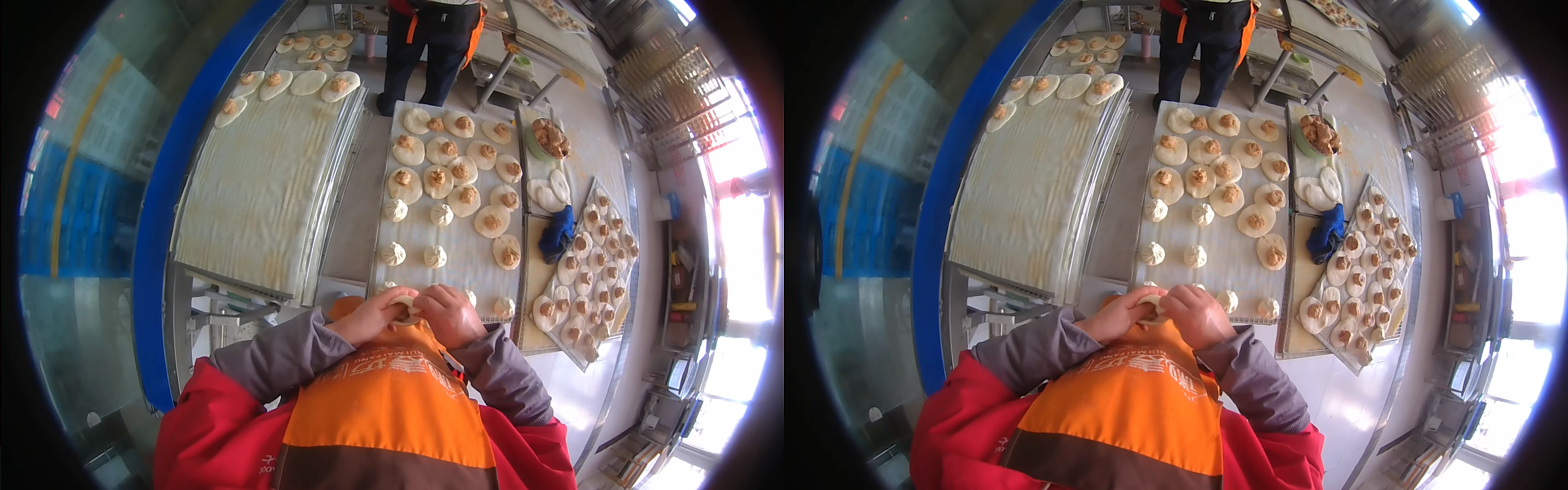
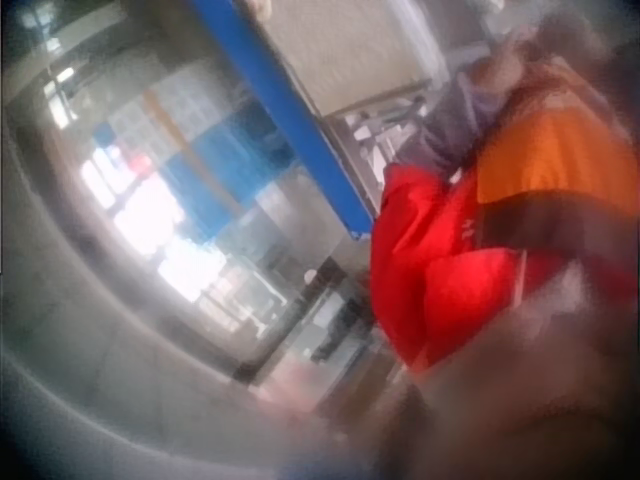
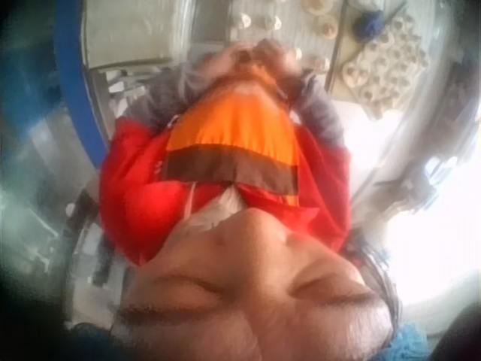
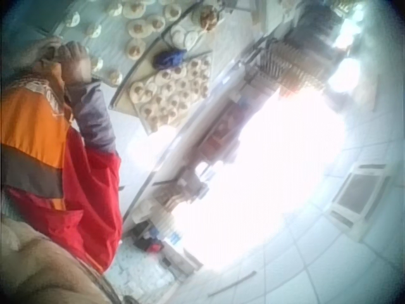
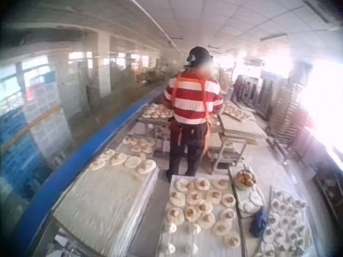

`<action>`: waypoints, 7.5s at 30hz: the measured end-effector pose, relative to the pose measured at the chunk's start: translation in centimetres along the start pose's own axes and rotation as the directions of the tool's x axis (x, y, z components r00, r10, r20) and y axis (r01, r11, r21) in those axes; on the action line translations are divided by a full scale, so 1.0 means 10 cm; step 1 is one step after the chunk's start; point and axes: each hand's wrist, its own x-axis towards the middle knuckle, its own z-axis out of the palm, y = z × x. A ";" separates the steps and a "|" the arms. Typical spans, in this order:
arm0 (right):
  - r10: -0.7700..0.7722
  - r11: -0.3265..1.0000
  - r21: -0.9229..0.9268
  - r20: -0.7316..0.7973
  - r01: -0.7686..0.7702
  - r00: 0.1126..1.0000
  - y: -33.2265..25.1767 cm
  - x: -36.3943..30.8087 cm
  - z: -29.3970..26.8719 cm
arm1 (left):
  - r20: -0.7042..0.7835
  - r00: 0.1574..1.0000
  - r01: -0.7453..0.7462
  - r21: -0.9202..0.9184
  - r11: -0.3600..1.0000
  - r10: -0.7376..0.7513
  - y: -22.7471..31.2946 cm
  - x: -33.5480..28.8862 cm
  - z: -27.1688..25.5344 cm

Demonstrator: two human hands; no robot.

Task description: The person places round dough discs onto a blue conveyor belt, then picks them up and fills them with a brown mixture from a bowl, pinching the edges to seal them. The finished buns are placed onto metal trays. Another worker in an orange apron is visible in the background performing similar tasks.

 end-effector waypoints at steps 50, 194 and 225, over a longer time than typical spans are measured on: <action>-0.025 0.994 -0.111 -0.049 0.020 0.998 0.27 0.09 0.13 | -0.097 0.992 -0.094 -0.204 0.975 0.075 -0.09 0.23 -0.04; 0.871 -0.010 0.943 0.171 -0.332 0.460 2.92 -1.40 -0.43 | 0.026 0.822 -0.421 0.699 0.577 0.569 0.00 2.75 1.17; 0.679 0.626 0.576 -0.069 -0.527 0.731 1.50 -1.27 -0.60 | -0.245 0.945 -0.257 -0.153 0.954 0.215 -0.31 1.53 1.47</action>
